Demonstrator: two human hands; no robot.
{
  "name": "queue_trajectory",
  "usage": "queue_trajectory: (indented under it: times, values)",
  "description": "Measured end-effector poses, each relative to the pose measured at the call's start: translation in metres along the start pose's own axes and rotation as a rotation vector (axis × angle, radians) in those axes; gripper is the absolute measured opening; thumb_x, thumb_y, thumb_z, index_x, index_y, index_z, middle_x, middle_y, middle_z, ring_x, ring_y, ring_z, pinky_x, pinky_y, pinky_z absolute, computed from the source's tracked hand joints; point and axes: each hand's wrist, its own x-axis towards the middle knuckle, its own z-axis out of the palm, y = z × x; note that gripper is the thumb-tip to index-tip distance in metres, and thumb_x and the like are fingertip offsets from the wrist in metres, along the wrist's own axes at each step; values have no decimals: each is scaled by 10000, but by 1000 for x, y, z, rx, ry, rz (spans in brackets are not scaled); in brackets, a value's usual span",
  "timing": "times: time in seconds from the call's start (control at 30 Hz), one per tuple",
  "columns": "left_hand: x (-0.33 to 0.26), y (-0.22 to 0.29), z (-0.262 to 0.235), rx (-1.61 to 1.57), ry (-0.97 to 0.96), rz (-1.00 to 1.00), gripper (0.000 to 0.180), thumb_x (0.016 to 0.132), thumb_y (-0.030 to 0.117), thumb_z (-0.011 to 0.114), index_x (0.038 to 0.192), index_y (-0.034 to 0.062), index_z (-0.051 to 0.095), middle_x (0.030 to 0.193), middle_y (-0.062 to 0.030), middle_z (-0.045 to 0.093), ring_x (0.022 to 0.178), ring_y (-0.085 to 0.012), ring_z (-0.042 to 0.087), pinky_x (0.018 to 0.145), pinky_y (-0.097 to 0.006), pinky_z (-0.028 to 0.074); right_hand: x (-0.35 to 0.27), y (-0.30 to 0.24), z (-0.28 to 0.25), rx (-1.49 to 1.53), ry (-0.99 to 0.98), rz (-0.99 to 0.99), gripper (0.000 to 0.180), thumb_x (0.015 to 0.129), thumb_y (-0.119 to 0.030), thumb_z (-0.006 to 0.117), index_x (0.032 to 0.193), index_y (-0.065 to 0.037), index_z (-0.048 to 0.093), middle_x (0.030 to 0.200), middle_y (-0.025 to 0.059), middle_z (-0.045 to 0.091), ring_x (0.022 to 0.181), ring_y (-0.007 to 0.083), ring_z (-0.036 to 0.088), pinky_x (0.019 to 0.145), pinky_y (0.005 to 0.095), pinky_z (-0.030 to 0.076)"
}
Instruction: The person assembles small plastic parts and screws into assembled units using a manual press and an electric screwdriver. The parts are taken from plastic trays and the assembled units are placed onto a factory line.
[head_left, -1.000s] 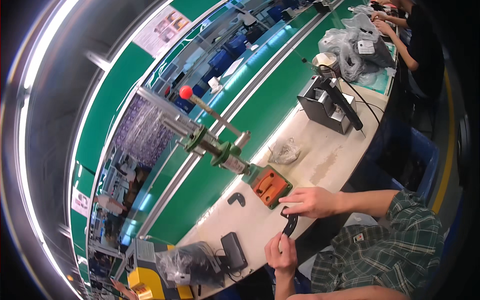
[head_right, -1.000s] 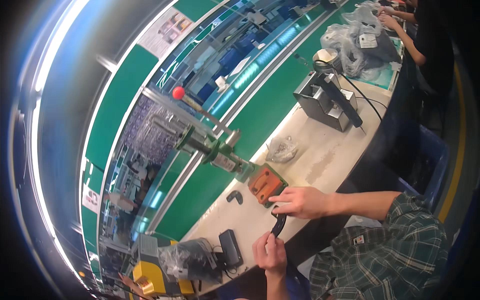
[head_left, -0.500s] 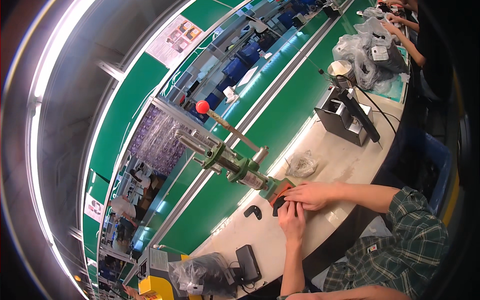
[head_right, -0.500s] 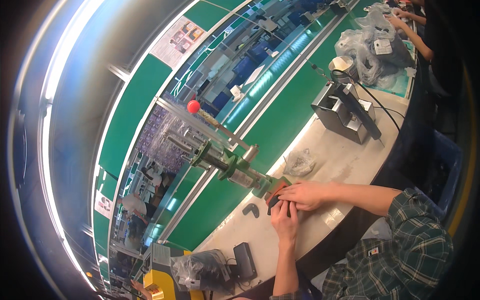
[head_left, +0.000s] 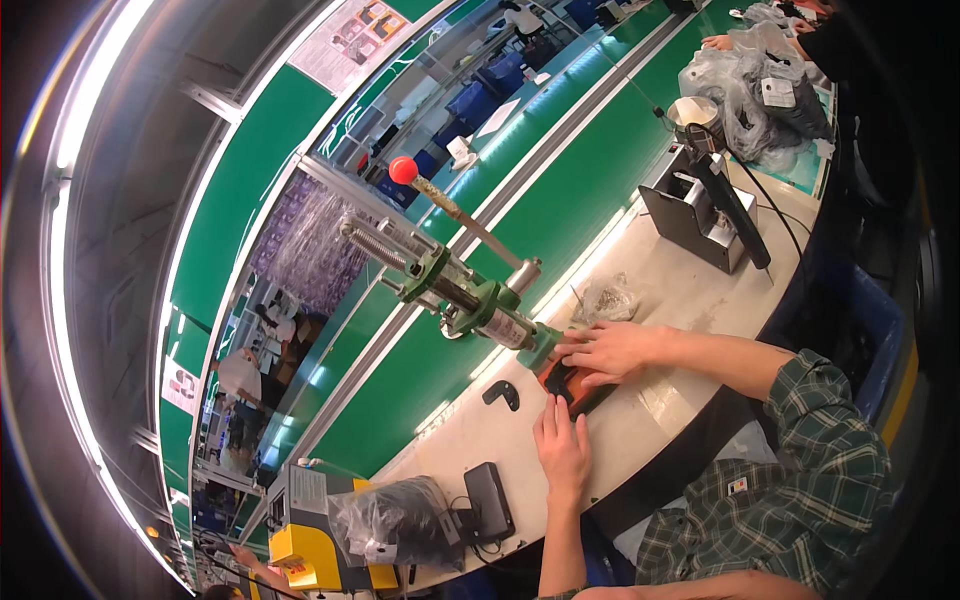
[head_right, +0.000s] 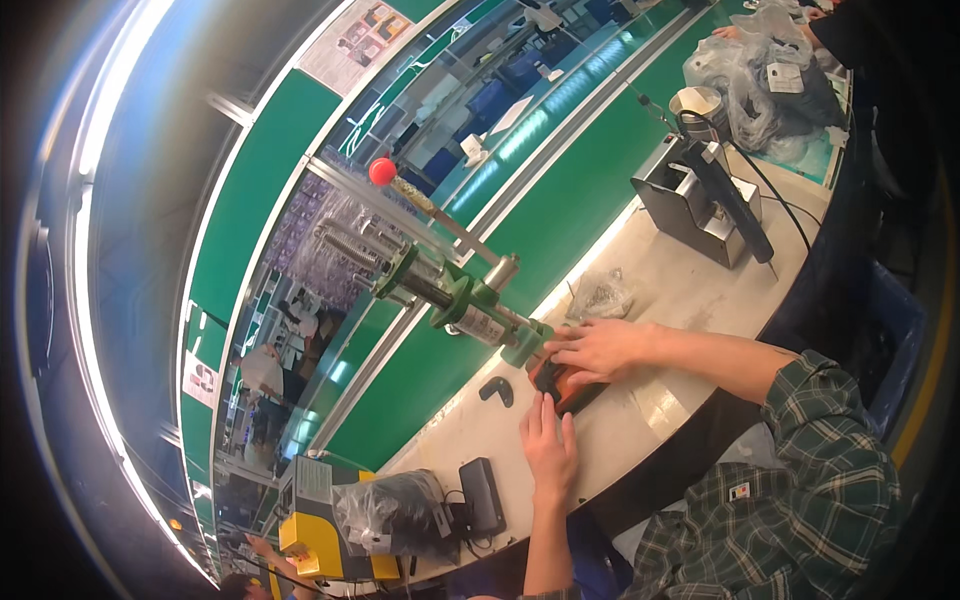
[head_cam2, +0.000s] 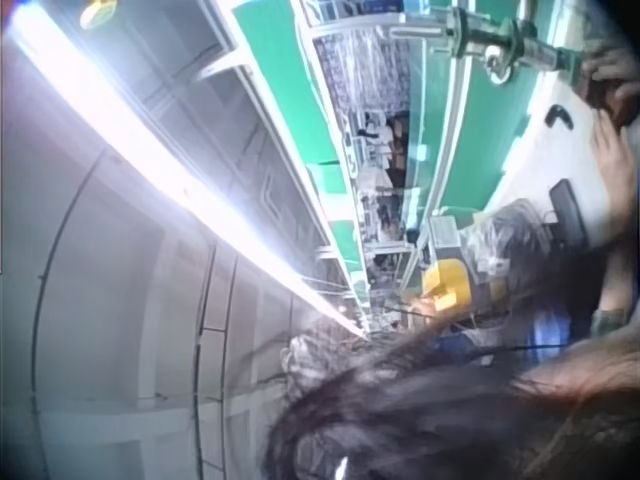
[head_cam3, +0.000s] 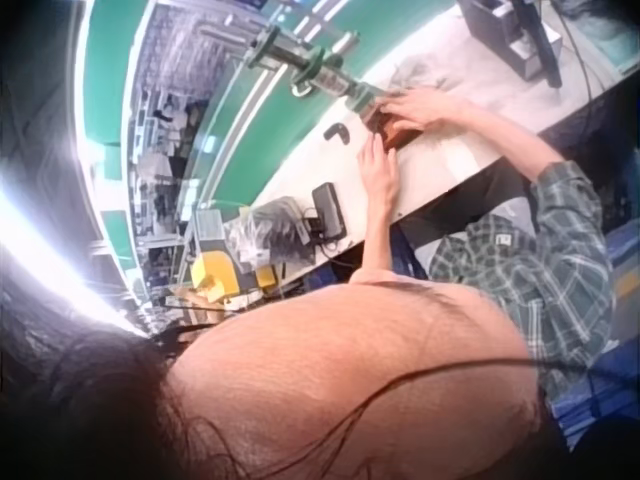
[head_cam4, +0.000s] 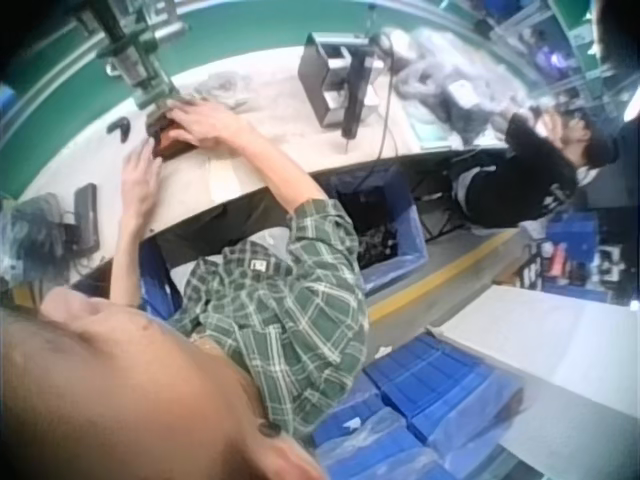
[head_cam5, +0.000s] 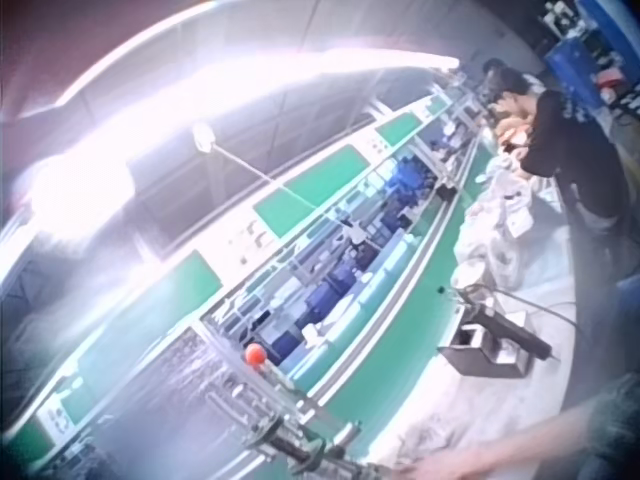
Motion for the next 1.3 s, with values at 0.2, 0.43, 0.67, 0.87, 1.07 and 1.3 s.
queue_trajectory:
  times: [0.2, 0.43, 0.67, 0.87, 1.07, 1.3]
  values:
    - [5, -2, 0, 139, 38, -5, 443, 963, 177, 723, 1338, -45, 641, 1353, -208, 636, 1175, -399, 611, 1011, -470, 516, -2, -19, 6, -102, -24, 37, 748, 1056, -589, 475, 1539, -20, 431, 1673, 155, 376, 1556, 366, 325, 1193, 544, 361]
    - [5, 6, 13, 61, 27, -28, 482, 966, 204, 725, 1362, -52, 626, 1383, -230, 600, 1203, -397, 599, 997, -474, 526, -2, -11, -4, -23, -23, 98, 877, 1035, -654, 464, 1601, 6, 350, 1680, 160, 358, 1553, 402, 310, 1199, 561, 351]
    - [-6, -8, -2, 141, -19, -53, 533, 962, 235, 721, 1419, -7, 593, 1420, -208, 582, 1267, -398, 576, 1077, -474, 492, 9, -23, 5, -121, -31, 63, 942, 976, -675, 563, 1583, 21, 376, 1653, 185, 396, 1544, 405, 335, 1184, 554, 374]
    - [-18, -37, -102, 255, 262, -83, 315, 938, 98, 688, 1234, -2, 645, 1231, -212, 653, 1163, -410, 608, 1006, -495, 498, -7, -21, 0, 22, -56, 143, 979, 929, -537, 717, 1633, -8, 291, 1696, 177, 310, 1585, 400, 232, 1240, 561, 307]
    - [-79, -182, -316, 642, 426, -581, 90, 928, 61, 631, 958, -2, 689, 926, -181, 695, 894, -368, 671, 817, -464, 519, 1, -20, 3, 33, 9, 99, 986, 916, -477, 750, 1618, 36, 284, 1680, 225, 303, 1569, 421, 245, 1279, 492, 263]
    - [-86, -273, -342, 519, -178, -831, 164, 805, 171, 750, 830, 9, 754, 795, -181, 750, 768, -332, 742, 715, -423, 568, -6, -25, -11, 54, 57, 135, 1087, 872, -445, 800, 1641, 34, 200, 1686, 319, 189, 1557, 453, 260, 1266, 495, 284]
